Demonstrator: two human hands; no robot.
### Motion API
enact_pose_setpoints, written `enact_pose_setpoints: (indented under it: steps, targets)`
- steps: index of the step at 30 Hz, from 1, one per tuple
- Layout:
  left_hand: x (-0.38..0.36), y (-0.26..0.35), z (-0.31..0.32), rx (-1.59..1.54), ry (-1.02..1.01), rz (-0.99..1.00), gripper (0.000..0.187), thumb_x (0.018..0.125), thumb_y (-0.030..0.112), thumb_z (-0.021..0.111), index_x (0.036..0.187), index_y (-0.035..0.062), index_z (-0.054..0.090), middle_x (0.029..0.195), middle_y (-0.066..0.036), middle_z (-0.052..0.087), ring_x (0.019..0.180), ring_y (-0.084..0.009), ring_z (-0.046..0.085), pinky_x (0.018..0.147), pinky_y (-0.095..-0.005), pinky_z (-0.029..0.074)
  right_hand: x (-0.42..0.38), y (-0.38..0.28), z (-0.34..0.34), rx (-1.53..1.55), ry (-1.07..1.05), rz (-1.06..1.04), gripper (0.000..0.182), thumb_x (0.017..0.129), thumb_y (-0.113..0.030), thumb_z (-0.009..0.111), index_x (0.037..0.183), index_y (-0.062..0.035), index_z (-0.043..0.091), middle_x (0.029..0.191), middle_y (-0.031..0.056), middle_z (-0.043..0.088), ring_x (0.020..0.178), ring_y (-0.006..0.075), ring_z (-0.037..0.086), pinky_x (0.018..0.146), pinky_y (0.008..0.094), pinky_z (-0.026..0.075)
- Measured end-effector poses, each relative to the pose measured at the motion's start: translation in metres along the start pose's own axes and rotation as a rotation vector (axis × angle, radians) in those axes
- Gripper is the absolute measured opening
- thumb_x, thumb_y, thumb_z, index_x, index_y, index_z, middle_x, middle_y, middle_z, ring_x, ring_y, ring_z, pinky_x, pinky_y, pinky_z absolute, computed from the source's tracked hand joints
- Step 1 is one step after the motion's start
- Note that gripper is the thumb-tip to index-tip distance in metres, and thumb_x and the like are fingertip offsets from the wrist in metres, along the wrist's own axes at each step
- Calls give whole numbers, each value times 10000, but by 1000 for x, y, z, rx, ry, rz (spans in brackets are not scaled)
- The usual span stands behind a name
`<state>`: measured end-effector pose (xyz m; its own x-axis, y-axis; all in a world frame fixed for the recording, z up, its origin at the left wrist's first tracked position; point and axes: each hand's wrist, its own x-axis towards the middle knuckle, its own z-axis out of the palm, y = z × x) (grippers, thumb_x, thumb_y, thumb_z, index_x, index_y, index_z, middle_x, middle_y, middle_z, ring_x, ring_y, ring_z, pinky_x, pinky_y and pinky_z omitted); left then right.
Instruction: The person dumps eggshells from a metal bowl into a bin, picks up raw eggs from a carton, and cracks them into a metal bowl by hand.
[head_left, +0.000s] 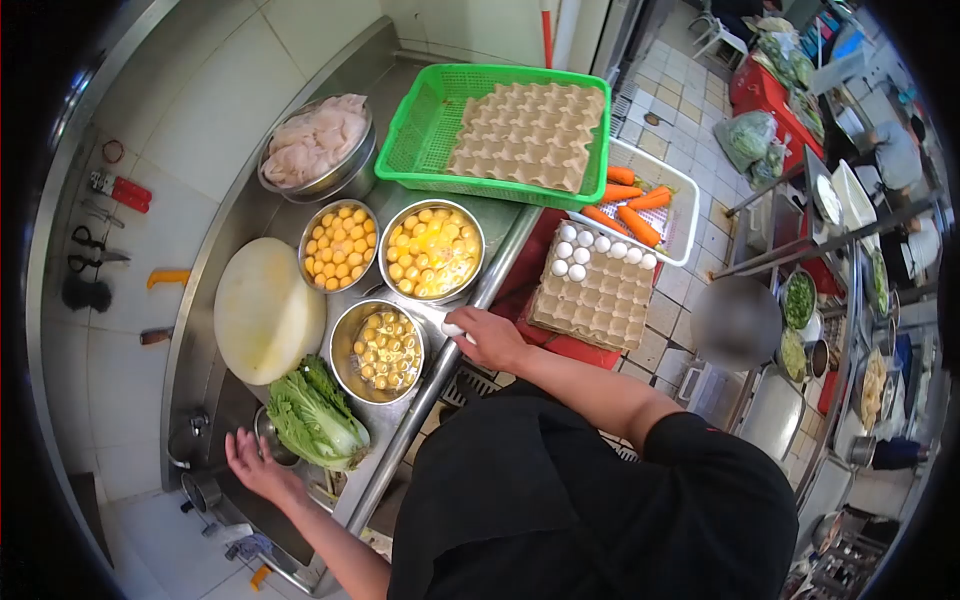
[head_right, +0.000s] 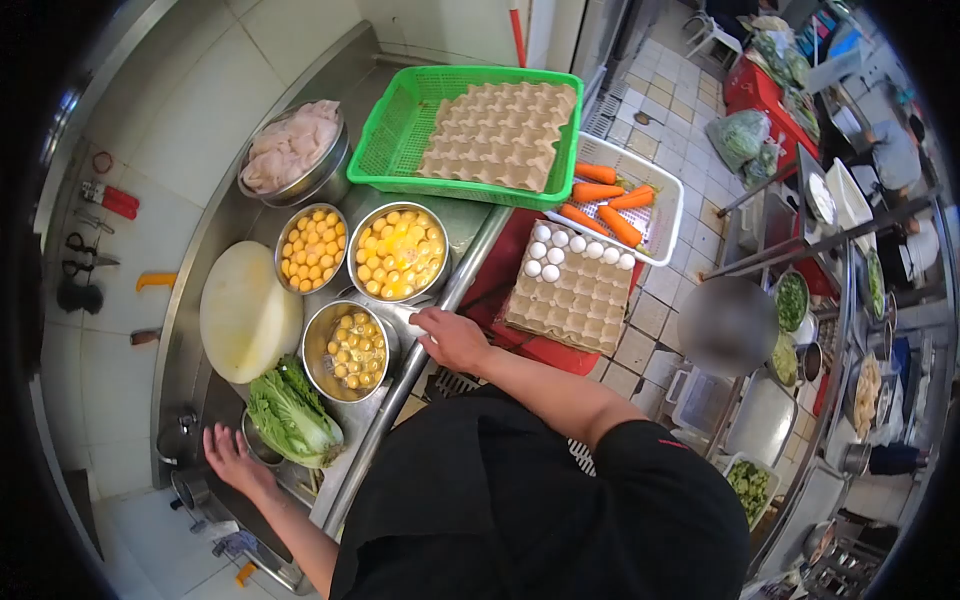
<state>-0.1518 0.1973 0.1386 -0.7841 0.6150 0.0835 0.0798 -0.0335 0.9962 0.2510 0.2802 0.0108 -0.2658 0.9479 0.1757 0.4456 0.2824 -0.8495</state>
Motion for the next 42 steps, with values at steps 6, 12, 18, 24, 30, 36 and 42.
enact_pose_setpoints:
  steps: [6,12,18,24,30,36,42]
  targets:
    - [-48,-14,115,172,-489,151,429,906,84,620,1308,30,481,1243,-114,564,1117,-181,538,944,-331,443,11,-4,21,75,63,129,364,888,-260,619,1210,-118,522,1093,148,611,994,326,613,830,404,500]
    - [-83,-16,173,352,-1069,220,504,837,-26,647,1316,14,494,1233,-115,568,1038,-183,602,883,-304,503,51,-56,20,713,-214,325,336,960,-292,563,1220,-80,533,953,44,627,873,134,583,755,291,489]
    - [-66,-28,162,263,-1098,-51,435,821,-39,671,1237,-16,548,1048,-96,652,915,-141,646,809,-260,526,65,-56,36,675,-413,118,372,1005,-325,490,1207,-21,564,1018,61,634,944,128,565,834,293,473]
    - [-57,-39,149,211,-1050,-103,420,795,-55,661,1206,10,602,1048,-68,664,880,-107,634,781,-232,517,70,-67,35,554,-460,14,298,979,-276,520,1090,-7,586,996,110,633,932,191,595,824,339,464]
    - [-53,-52,144,216,-1020,-78,406,795,-94,620,1193,-19,586,1070,-79,652,959,-135,635,851,-250,507,74,-71,42,316,-436,-152,287,961,-281,522,1106,-37,565,1022,182,616,981,373,590,838,426,459]
    - [-53,-60,142,207,-980,11,392,771,-81,620,1159,-21,613,1056,-85,652,941,-142,640,857,-276,523,76,-72,43,261,-460,-194,298,948,-269,539,1147,-48,557,1047,199,629,1002,393,593,850,440,463]
    - [-52,-52,141,339,-961,154,337,777,-61,629,1108,-4,643,1022,-76,655,927,-136,639,835,-254,517,79,-70,39,193,-498,-188,422,936,-268,554,1303,-63,519,1142,220,624,1080,393,580,923,435,457]
